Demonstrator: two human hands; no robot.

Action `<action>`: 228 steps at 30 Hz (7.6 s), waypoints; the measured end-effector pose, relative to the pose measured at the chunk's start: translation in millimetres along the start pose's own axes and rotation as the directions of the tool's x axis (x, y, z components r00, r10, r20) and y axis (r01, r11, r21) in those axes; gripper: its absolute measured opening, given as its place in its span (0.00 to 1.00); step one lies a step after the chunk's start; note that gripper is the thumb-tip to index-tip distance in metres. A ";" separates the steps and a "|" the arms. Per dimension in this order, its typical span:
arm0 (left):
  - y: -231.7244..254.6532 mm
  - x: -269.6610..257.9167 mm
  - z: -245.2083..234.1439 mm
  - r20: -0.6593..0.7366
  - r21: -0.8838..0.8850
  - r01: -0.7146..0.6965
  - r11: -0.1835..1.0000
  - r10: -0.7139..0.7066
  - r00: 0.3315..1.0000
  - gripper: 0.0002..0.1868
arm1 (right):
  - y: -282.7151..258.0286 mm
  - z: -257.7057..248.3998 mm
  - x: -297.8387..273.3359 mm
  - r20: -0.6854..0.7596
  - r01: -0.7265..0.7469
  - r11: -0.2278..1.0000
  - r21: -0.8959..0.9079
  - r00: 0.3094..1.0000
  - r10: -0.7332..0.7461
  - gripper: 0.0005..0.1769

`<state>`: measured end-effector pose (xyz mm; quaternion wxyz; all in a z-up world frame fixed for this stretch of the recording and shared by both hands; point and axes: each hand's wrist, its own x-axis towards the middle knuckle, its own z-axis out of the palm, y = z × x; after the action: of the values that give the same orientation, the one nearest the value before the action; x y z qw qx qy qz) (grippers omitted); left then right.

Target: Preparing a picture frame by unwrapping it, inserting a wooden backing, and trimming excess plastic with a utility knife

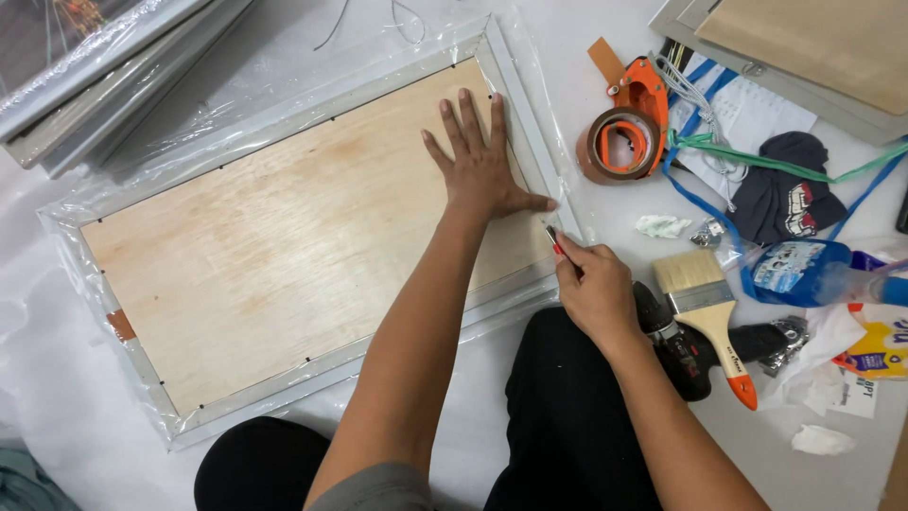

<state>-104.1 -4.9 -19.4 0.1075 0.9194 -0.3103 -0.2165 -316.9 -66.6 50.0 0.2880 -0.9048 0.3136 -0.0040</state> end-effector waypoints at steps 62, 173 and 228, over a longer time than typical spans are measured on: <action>-12.9 -122.4 -5.8 0.172 0.056 0.026 0.998 -0.035 0.984 0.85 | 22.3 -18.4 49.3 0.500 0.334 0.876 -0.348 0.857 -0.129 0.10; -41.2 -333.7 24.1 -0.107 -0.180 -0.011 0.984 -0.008 0.994 0.28 | -11.0 -33.4 -172.3 0.142 -0.216 0.128 0.968 0.890 0.432 0.04; 58.1 -86.7 -3.2 0.067 -0.241 -0.259 0.935 0.282 0.957 0.05 | -35.6 60.3 -94.7 0.422 -0.595 0.061 0.801 0.635 0.647 0.24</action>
<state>-194.9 3.2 31.4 0.2260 0.8372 -0.4120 -0.2799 -361.6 41.3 34.7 0.6888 -0.3703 0.6192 -0.0703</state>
